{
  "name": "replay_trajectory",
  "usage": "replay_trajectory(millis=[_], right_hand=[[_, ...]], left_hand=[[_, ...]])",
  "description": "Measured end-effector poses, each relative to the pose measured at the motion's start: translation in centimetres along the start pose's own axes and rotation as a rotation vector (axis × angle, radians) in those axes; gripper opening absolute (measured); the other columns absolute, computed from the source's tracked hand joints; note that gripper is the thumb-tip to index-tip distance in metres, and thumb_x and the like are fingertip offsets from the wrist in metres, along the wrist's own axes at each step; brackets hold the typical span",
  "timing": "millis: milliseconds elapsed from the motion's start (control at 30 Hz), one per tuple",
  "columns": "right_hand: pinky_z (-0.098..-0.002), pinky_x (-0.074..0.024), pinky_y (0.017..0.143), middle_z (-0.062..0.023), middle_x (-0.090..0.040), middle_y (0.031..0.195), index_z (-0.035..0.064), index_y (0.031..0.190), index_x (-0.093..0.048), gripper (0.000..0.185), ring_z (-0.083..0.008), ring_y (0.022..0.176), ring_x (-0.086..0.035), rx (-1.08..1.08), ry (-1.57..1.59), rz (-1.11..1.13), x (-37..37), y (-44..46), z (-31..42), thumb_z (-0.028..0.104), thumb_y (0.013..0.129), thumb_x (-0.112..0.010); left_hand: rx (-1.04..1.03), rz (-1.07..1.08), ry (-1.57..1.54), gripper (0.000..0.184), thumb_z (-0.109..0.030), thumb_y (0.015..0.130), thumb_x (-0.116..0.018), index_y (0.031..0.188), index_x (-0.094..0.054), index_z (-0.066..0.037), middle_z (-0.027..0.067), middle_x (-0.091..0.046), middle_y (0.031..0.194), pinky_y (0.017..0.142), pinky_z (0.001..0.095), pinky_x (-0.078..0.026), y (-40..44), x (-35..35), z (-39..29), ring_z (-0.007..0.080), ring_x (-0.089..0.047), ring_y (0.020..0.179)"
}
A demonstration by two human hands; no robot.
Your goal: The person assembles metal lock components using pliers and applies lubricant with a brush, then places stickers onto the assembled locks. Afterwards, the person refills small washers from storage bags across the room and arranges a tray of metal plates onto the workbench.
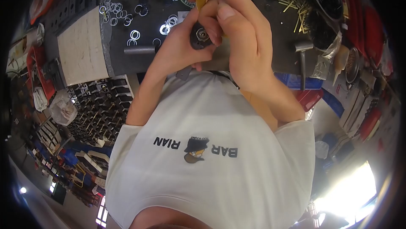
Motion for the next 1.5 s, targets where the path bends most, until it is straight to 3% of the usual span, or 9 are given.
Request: replay_trajectory(millis=[433, 533, 667, 900, 967, 1000, 1100, 1233, 1500], right_hand=[[-0.0259, -0.0327, 0.058, -0.0043, -0.056, 0.075, -0.0071, 0.103, -0.067, 0.048, -0.0080, 0.057, -0.035, 0.059, -0.259, 0.740, 2.3, 4.3, 0.9, 0.027, 0.083, -0.040], [-0.0255, -0.0397, 0.072, -0.0036, -0.054, 0.084, -0.0075, 0.112, -0.065, 0.044, -0.0123, 0.078, -0.050, -0.376, 0.316, 0.706, 2.5, 5.3, 2.5, 0.028, 0.092, -0.048], [-0.0268, -0.0329, 0.054, -0.0088, -0.063, 0.080, -0.0100, 0.098, -0.066, 0.047, -0.0078, 0.053, -0.034, -0.057, -0.094, 0.484, 0.7, 3.2, 0.8, 0.024, 0.082, -0.037], [-0.0266, -0.0375, 0.062, -0.0102, -0.064, 0.083, -0.0094, 0.097, -0.066, 0.045, -0.0096, 0.060, -0.042, -0.135, -0.140, 0.616, 0.5, 4.6, 1.3, 0.025, 0.084, -0.039], [-0.0354, -0.0436, 0.083, -0.0086, -0.058, 0.097, -0.0007, 0.101, -0.070, 0.031, -0.0207, 0.094, -0.056, 0.189, -0.121, 0.407, -1.6, 4.6, 2.0, 0.024, 0.091, -0.055], [-0.0293, -0.0397, 0.065, -0.0111, -0.061, 0.080, -0.0093, 0.097, -0.065, 0.045, -0.0139, 0.067, -0.047, 0.182, 0.215, 0.394, -1.2, 5.3, -1.6, 0.028, 0.087, -0.041], [-0.0316, -0.0403, 0.067, -0.0107, -0.057, 0.077, -0.0074, 0.094, -0.062, 0.043, -0.0180, 0.071, -0.049, 0.014, 0.285, 0.673, 1.1, 5.7, -0.9, 0.030, 0.090, -0.042], [-0.0317, -0.0370, 0.064, -0.0074, -0.051, 0.073, -0.0014, 0.084, -0.057, 0.034, -0.0173, 0.066, -0.042, 0.117, 0.641, 0.753, 2.2, 6.4, -3.1, 0.028, 0.091, -0.040], [-0.0327, -0.0376, 0.061, -0.0066, -0.048, 0.076, 0.0046, 0.085, -0.054, 0.039, -0.0177, 0.067, -0.045, 0.316, 0.454, 0.532, 2.7, 3.4, 0.4, 0.037, 0.099, -0.038]], left_hand=[[0.024, 0.100, 0.101, 0.058, -0.007, 0.075, -0.077, 0.127, -0.053, 0.000, 0.0114, -0.070, 0.092, 0.053, 0.0314, -0.059, 0.2, 0.4, 1.0, 0.0198, -0.072, 0.057], [-0.040, 0.005, 0.014, 0.055, -0.008, 0.075, -0.077, 0.124, -0.055, 0.002, 0.0114, -0.070, 0.092, 0.052, 0.0308, -0.058, 0.1, 0.1, 1.4, 0.0196, -0.072, 0.056], [0.014, 0.063, 0.033, 0.055, -0.008, 0.074, -0.077, 0.124, -0.055, 0.002, 0.0125, -0.069, 0.097, 0.052, 0.0301, -0.056, 0.0, 0.4, 0.7, 0.0194, -0.071, 0.055], [0.003, 0.050, 0.043, 0.052, -0.010, 0.075, -0.078, 0.121, -0.055, 0.002, 0.0103, -0.069, 0.089, 0.051, 0.0305, -0.056, -0.1, 0.5, 0.1, 0.0198, -0.070, 0.054], [0.026, 0.059, 0.020, 0.054, -0.010, 0.076, -0.077, 0.123, -0.054, 0.002, 0.0107, -0.069, 0.094, 0.051, 0.0306, -0.056, -0.1, 0.6, 0.1, 0.0199, -0.070, 0.053], [0.035, 0.065, 0.021, 0.055, -0.010, 0.077, -0.076, 0.126, -0.054, 0.002, 0.0116, -0.069, 0.099, 0.052, 0.0312, -0.056, -0.1, 0.6, 0.1, 0.0198, -0.071, 0.056], [0.094, 0.083, 0.040, 0.058, -0.010, 0.077, -0.076, 0.129, -0.053, 0.002, 0.0131, -0.069, 0.104, 0.055, 0.0307, -0.058, -0.3, 0.8, -0.9, 0.0192, -0.071, 0.056], [-0.551, -0.235, 0.521, 0.074, -0.024, 0.081, -0.081, 0.141, -0.045, 0.000, 0.0199, -0.064, 0.125, 0.063, 0.0441, -0.061, -0.4, 0.2, 0.1, 0.0346, -0.073, 0.070], [0.078, -0.104, 0.962, 0.072, -0.039, 0.080, -0.080, 0.134, -0.056, 0.003, 0.0187, -0.073, 0.096, 0.072, 0.0455, -0.060, -1.1, -0.2, -1.2, 0.0405, -0.074, 0.080]])
Point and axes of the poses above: each hand's wrist, its own y-axis towards the middle knuckle, its own x-axis out of the back of the hand, z = x × y, the point moved 1 cm from there along y, towards the middle knuckle
